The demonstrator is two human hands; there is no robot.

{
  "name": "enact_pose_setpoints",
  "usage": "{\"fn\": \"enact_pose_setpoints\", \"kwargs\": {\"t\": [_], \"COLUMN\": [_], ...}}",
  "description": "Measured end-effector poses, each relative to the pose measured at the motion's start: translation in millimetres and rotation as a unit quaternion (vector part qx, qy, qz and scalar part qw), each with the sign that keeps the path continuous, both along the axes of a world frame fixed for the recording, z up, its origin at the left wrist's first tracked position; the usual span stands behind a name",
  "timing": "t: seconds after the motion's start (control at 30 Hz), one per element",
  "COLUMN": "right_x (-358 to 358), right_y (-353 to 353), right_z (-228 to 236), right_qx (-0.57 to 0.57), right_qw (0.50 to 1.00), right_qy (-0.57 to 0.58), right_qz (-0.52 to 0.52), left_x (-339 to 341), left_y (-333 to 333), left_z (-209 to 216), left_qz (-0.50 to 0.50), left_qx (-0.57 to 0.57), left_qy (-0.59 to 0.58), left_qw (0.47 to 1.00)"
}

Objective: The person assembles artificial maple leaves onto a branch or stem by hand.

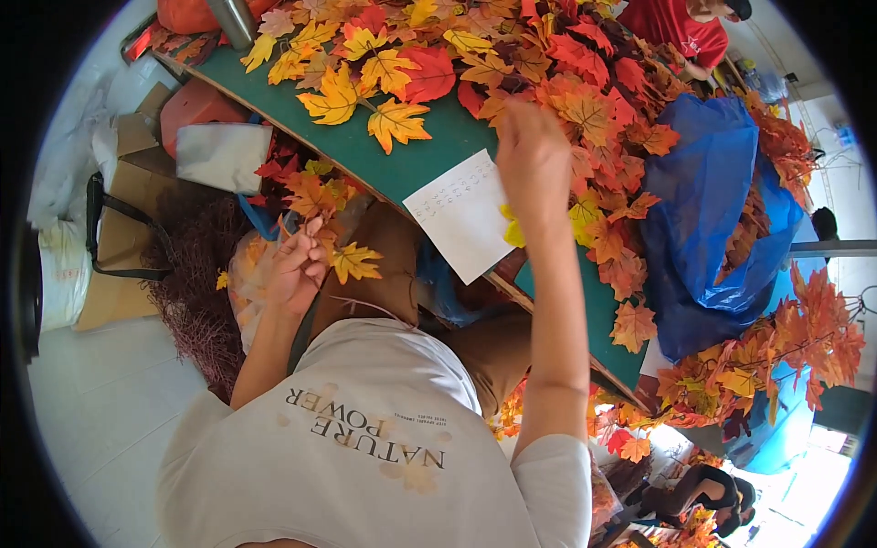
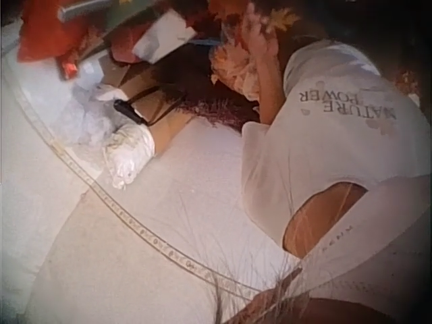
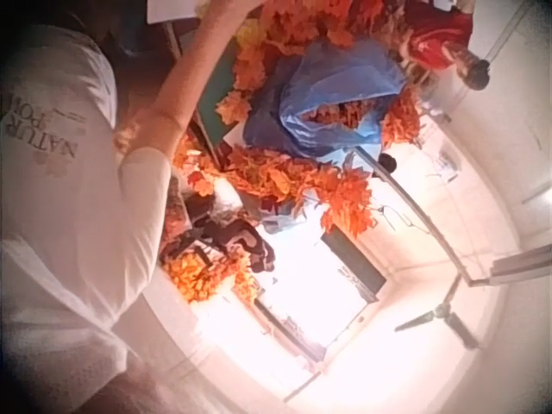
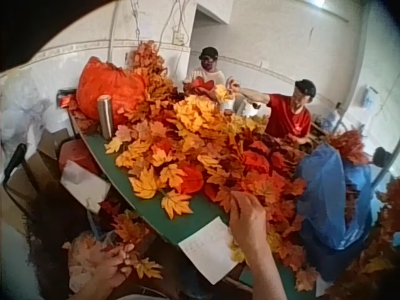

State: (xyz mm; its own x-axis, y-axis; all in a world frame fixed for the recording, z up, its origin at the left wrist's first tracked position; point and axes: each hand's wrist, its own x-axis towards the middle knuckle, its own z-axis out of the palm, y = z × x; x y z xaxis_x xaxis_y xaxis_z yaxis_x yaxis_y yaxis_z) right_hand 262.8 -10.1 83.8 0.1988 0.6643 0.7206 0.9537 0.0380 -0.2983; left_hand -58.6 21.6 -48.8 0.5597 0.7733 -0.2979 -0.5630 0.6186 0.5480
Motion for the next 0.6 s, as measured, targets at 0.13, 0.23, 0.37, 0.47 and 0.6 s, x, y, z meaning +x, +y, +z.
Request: {"fn": "enact_pose_setpoints", "kwargs": {"t": [0.13, 0.23, 0.37, 0.47, 0.6], "right_x": [43, 49, 64, 45, 14], "right_y": [47, 63, 63, 54, 60], "right_z": [-4, -10, -9, 13, 18], "right_qx": [0.004, -0.065, -0.153, -0.17, -0.158], "right_qw": [0.995, 0.987, 0.981, 0.957, 0.897], "right_qy": [-0.08, -0.109, -0.077, -0.085, -0.233], "right_qz": [-0.065, -0.097, -0.085, -0.221, -0.34], "left_x": [-4, -8, -15, -22, -21], "left_y": [3, -1, -4, -7, -8], "left_z": [19, 14, -2, -3, -5], "left_qz": [-0.033, -0.033, -0.012, -0.017, -0.024], "left_qx": [0.004, 0.009, -0.025, -0.049, -0.04], "left_qy": [-0.093, -0.045, 0.021, 0.032, 0.022], "left_qw": [0.995, 0.998, 0.999, 0.998, 0.999]}}
